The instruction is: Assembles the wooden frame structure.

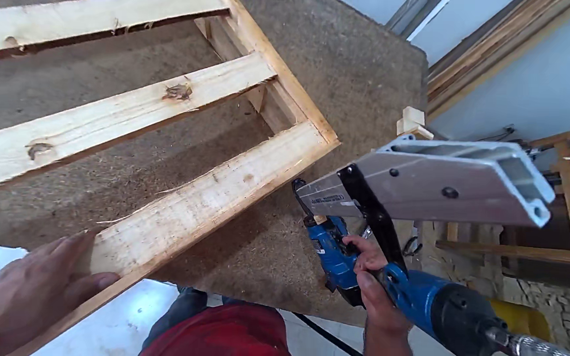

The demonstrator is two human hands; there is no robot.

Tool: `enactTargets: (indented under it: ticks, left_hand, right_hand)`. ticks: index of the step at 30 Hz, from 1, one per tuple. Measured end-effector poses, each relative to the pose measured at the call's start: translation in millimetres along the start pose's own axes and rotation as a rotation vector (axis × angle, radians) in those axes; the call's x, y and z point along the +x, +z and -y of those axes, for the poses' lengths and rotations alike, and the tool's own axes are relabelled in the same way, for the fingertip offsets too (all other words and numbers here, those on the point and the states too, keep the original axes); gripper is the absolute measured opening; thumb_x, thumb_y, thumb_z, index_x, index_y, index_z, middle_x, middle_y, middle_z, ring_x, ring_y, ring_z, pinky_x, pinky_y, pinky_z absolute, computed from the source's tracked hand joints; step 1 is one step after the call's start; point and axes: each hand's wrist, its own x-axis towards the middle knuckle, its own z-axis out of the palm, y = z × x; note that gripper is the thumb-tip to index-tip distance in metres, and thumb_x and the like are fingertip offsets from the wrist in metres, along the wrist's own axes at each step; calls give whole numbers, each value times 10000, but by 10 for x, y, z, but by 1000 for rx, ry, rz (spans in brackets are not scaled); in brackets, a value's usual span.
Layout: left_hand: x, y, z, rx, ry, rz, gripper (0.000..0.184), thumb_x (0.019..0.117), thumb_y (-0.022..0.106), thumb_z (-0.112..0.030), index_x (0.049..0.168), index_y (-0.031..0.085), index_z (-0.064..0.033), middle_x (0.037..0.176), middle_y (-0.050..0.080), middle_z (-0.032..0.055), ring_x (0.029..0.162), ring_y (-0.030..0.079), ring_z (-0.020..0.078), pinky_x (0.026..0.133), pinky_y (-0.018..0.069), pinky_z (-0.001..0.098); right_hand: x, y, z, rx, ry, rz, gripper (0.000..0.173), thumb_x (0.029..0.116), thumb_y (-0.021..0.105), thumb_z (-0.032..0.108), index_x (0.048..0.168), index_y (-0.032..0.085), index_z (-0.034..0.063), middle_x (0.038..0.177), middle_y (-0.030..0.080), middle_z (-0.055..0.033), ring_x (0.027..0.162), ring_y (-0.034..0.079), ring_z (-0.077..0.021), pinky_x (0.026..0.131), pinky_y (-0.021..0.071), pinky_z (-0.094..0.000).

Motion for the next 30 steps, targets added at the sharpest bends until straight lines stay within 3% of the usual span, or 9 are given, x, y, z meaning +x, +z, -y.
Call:
enactTargets:
  ticks: [5,10,21,23,25,30]
  left_hand:
    - [-2,-38,-6,-13,23,12,791,881,798,-272,1505,421,34,1366,570,295,1280,560,470,1060,428,647]
    - [-11,-85,-57,4,3,56,763,907,779,-304,1476,430,65,1368,561,302,1295,545,479,1068,418,648]
    - [26,9,74,-31,-17,9,803,879,813,-262,1526,412,-8,1346,604,241,1245,589,434,1043,435,655]
    - [48,9,120,-36,4,10,796,885,808,-281,1527,415,-23,1335,611,230,1225,606,418,1025,465,637]
    - [54,42,192,-36,35,-13,789,892,796,-332,1528,427,-49,1332,616,215,1226,607,407,1027,467,634]
    - [-59,178,353,-165,148,-236,772,826,849,-326,1493,501,-151,1368,584,161,1245,583,380,984,484,647]
  right_hand:
    - [17,-34,-68,12,19,34,109,907,740,257,990,703,197,895,700,29,954,690,-146,1017,539,-418]
    - [43,-34,-105,18,23,95,115,918,726,269,996,712,186,967,726,-11,1069,687,-211,1052,520,-454]
    - [-68,53,-146,70,-1,86,113,919,741,272,1003,713,203,926,713,10,1027,687,-192,1010,537,-410]
    - [-186,111,-111,82,14,110,110,927,731,290,983,705,199,935,721,10,1084,684,-208,1044,527,-422]
    - [-331,172,-65,98,33,161,126,951,703,309,1012,697,200,997,734,12,1181,662,-219,1114,489,-436]
    - [-634,425,22,206,82,212,179,956,706,314,1057,701,166,1089,737,-55,1253,624,-289,1134,465,-482]
